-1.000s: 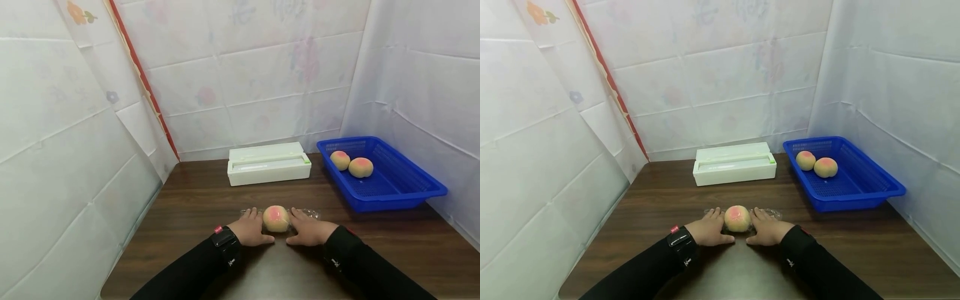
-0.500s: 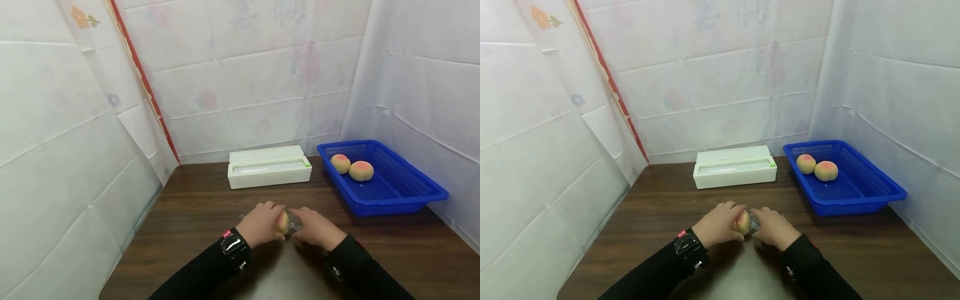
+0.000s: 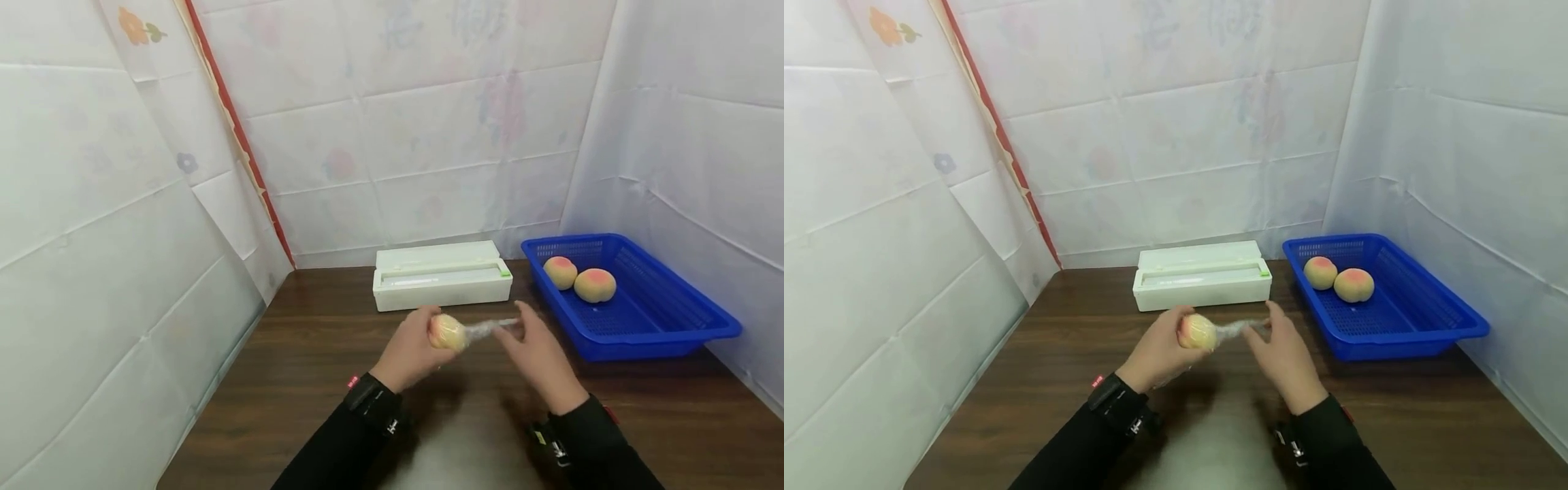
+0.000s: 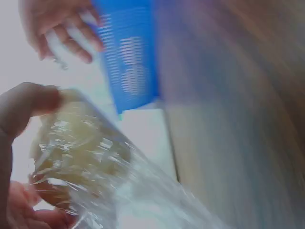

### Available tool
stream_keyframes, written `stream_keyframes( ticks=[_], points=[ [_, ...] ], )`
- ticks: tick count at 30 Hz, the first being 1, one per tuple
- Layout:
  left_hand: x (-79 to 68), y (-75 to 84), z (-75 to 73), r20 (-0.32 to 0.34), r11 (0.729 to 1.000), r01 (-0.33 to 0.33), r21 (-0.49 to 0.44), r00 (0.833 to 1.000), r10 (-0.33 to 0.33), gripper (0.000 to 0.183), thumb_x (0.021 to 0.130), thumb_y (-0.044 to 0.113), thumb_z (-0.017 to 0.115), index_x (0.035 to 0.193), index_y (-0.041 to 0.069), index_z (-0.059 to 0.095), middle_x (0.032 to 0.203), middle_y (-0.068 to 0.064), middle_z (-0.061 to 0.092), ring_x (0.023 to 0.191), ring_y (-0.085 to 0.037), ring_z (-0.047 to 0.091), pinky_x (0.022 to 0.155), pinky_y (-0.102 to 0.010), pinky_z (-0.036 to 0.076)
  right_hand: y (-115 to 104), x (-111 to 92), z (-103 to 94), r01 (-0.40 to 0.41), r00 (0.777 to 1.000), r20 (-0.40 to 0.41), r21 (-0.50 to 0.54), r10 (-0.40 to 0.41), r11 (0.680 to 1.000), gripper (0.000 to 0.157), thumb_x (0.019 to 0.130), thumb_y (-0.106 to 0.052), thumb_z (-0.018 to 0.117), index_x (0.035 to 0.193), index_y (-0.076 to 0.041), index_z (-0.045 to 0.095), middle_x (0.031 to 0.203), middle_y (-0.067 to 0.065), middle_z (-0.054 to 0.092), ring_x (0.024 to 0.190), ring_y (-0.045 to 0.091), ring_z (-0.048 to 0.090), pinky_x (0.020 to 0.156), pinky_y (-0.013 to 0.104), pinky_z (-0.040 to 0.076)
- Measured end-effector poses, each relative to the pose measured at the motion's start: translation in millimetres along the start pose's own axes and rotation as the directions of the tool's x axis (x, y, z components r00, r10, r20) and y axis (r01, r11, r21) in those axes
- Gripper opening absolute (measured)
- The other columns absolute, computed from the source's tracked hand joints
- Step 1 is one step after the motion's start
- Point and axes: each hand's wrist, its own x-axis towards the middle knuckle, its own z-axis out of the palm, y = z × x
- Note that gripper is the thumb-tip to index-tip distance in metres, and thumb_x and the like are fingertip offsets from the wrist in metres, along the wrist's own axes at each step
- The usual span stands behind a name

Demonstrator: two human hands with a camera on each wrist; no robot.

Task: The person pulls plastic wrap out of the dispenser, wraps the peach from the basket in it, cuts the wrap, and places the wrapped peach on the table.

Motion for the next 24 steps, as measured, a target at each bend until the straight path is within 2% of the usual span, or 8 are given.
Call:
stream_keyframes(
  ticks=[1, 3, 6, 9, 12, 15, 21, 24],
  points=[
    [0.6, -1.1, -3.2, -0.015, 0.991, 0.043, -0.13, 0.999, -0.046, 0.083, 0.08, 0.042, 0.09, 0.149, 0.014, 0.052, 0.126, -0.005, 0.066, 0.106, -0.017, 0.065, 0.087, -0.034, 0.057, -1.9, 2.1, -1.1, -0.004, 1.0, -0.028, 0.067, 0.006, 0.998, 0.084, 0.109, -0.048, 0.056, 0.169, -0.004, 0.017, 0.153, 0.029, 0.052, 0.14, 0.045, 0.054, 0.108, 0.062, 0.048],
    [1.9, -2.3, -8.1, -0.026, 0.92, 0.111, -0.376, 0.991, -0.13, 0.085, 0.085, 0.039, 0.088, 0.153, 0.013, 0.044, 0.13, -0.01, 0.065, 0.107, -0.018, 0.066, 0.089, -0.034, 0.058, -5.6, 8.1, 0.8, 0.015, 0.998, -0.069, 0.211, 0.0, 0.977, 0.081, 0.11, -0.046, 0.054, 0.17, -0.006, 0.015, 0.156, 0.028, 0.047, 0.144, 0.045, 0.049, 0.113, 0.063, 0.045],
    [5.7, -6.8, -8.8, -0.018, 0.742, 0.134, -0.657, 0.981, -0.192, 0.074, 0.091, 0.029, 0.081, 0.15, 0.01, 0.04, 0.131, -0.018, 0.066, 0.103, -0.018, 0.068, 0.087, -0.032, 0.058, -15.3, 20.7, 11.9, 0.062, 0.997, -0.058, 0.357, -0.044, 0.932, 0.08, 0.111, -0.039, 0.056, 0.171, -0.008, 0.013, 0.162, 0.029, 0.039, 0.15, 0.047, 0.043, 0.118, 0.064, 0.041],
    [9.1, -12.0, -5.7, 0.017, 0.583, 0.115, -0.804, 0.985, -0.171, 0.062, 0.095, 0.019, 0.072, 0.146, 0.005, 0.041, 0.129, -0.02, 0.067, 0.099, -0.015, 0.07, 0.085, -0.027, 0.058, -29.3, 34.3, 24.8, 0.082, 0.994, 0.037, 0.376, -0.103, 0.923, 0.084, 0.107, -0.039, 0.063, 0.171, -0.01, 0.016, 0.163, 0.028, 0.039, 0.148, 0.046, 0.046, 0.115, 0.06, 0.047],
    [17.3, -15.3, -9.7, 0.074, 0.537, 0.115, -0.836, 0.993, -0.096, 0.055, 0.099, 0.017, 0.066, 0.146, 0.003, 0.041, 0.131, -0.015, 0.063, 0.104, -0.013, 0.068, 0.089, -0.025, 0.058, -43.9, 50.8, 28.0, 0.107, 0.983, 0.107, 0.348, -0.153, 0.932, 0.083, 0.103, -0.043, 0.069, 0.169, -0.014, 0.028, 0.153, 0.025, 0.053, 0.137, 0.042, 0.057, 0.101, 0.048, 0.057],
    [29.4, -11.7, -23.9, 0.108, 0.604, 0.102, -0.79, 0.994, -0.026, 0.055, 0.101, 0.023, 0.065, 0.148, 0.005, 0.043, 0.136, -0.013, 0.058, 0.11, -0.015, 0.065, 0.091, -0.026, 0.057, -57.1, 65.3, 21.1, 0.143, 0.979, 0.089, 0.356, -0.186, 0.923, 0.073, 0.1, -0.044, 0.074, 0.161, -0.016, 0.046, 0.139, 0.021, 0.063, 0.126, 0.037, 0.063, 0.089, 0.04, 0.058],
    [61.0, -2.8, -51.4, 0.06, 0.848, -0.019, -0.529, 0.996, 0.06, 0.064, 0.092, 0.043, 0.082, 0.146, 0.025, 0.052, 0.134, -0.004, 0.059, 0.111, -0.019, 0.066, 0.086, -0.032, 0.059, -71.3, 82.7, 3.9, 0.27, 0.957, 0.012, 0.341, -0.291, 0.9, 0.051, 0.097, -0.048, 0.077, 0.138, -0.021, 0.065, 0.139, 0.008, 0.063, 0.13, 0.031, 0.06, 0.094, 0.046, 0.055],
    [69.2, -1.5, -60.1, 0.052, 0.912, -0.072, -0.404, 0.994, 0.101, 0.071, 0.09, 0.044, 0.085, 0.149, 0.031, 0.05, 0.134, 0.0, 0.059, 0.113, -0.022, 0.063, 0.084, -0.036, 0.061, -75.3, 86.3, -3.0, 0.308, 0.945, 0.017, 0.297, -0.328, 0.904, 0.048, 0.098, -0.046, 0.076, 0.136, -0.02, 0.066, 0.137, 0.006, 0.063, 0.126, 0.027, 0.061, 0.097, 0.044, 0.054]
  ],
)
